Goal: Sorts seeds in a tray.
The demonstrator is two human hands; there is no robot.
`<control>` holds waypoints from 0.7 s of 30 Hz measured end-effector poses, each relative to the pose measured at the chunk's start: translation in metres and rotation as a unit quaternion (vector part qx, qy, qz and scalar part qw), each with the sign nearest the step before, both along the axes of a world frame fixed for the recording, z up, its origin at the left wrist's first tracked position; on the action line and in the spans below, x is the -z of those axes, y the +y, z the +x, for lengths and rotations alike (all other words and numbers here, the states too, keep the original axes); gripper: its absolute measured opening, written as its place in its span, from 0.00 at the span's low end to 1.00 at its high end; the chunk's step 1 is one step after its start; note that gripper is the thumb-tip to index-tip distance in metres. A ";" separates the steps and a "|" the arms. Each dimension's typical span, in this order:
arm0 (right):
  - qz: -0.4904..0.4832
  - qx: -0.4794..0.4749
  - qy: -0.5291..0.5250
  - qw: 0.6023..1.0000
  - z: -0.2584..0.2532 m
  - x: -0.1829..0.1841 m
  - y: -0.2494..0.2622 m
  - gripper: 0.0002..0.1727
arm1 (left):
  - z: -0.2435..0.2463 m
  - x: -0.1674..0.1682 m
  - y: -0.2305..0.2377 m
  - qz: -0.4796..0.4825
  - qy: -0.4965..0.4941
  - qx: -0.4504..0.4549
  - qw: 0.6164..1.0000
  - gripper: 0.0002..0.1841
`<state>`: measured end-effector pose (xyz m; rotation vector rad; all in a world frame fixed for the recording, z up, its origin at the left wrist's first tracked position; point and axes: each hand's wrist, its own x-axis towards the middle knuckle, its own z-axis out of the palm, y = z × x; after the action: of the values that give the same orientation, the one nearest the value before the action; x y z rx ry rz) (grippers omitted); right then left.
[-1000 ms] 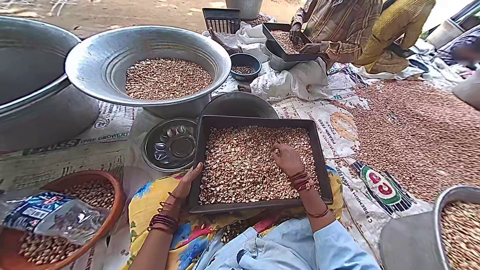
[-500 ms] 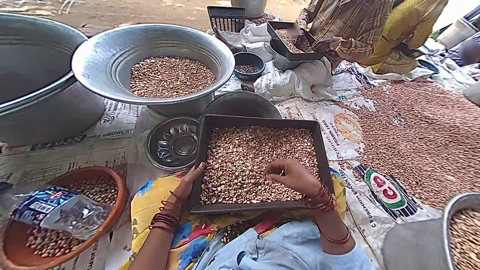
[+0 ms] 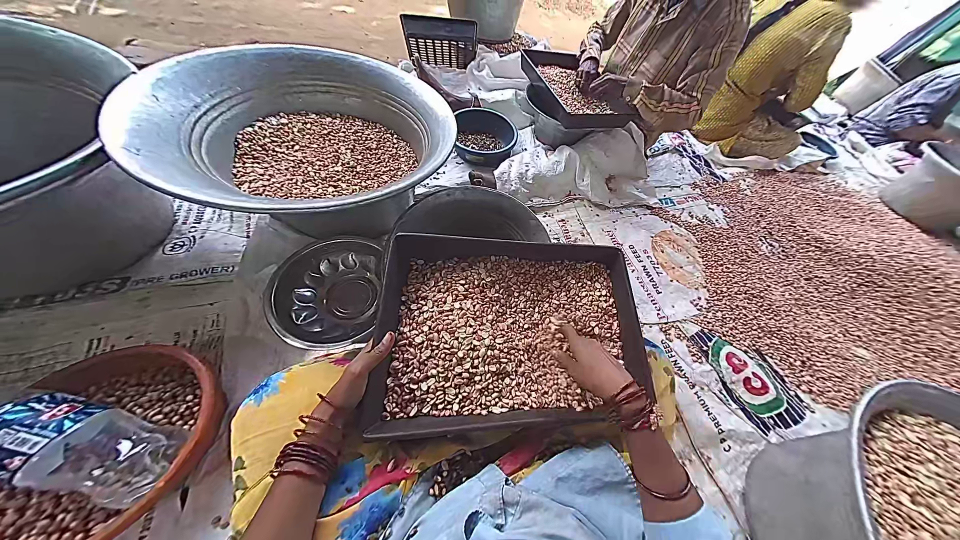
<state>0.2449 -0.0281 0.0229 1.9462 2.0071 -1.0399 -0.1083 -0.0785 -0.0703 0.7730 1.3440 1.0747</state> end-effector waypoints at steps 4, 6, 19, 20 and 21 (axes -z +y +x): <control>0.172 -0.008 0.197 0.965 -0.017 0.001 0.020 0.15 | 0.001 -0.002 -0.001 0.002 -0.004 0.000 1.000 0.26; 0.250 -0.002 0.102 0.963 -0.024 -0.005 0.040 0.14 | 0.000 0.000 -0.001 0.008 -0.013 0.005 1.000 0.26; 0.232 -0.011 -0.020 0.973 -0.050 0.021 0.091 0.16 | -0.002 0.000 0.002 0.008 0.001 0.016 1.000 0.26; 0.221 -0.009 -0.004 0.975 -0.048 0.018 0.088 0.16 | -0.001 -0.001 0.002 0.007 0.001 0.015 1.000 0.26; 0.208 -0.013 0.036 0.977 -0.046 0.011 0.081 0.15 | -0.001 -0.001 0.002 0.007 -0.002 0.013 1.000 0.26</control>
<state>0.1992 0.0533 0.0115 2.0865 2.4447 -0.7339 -0.1088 -0.0770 -0.0694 0.7963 1.3212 1.0647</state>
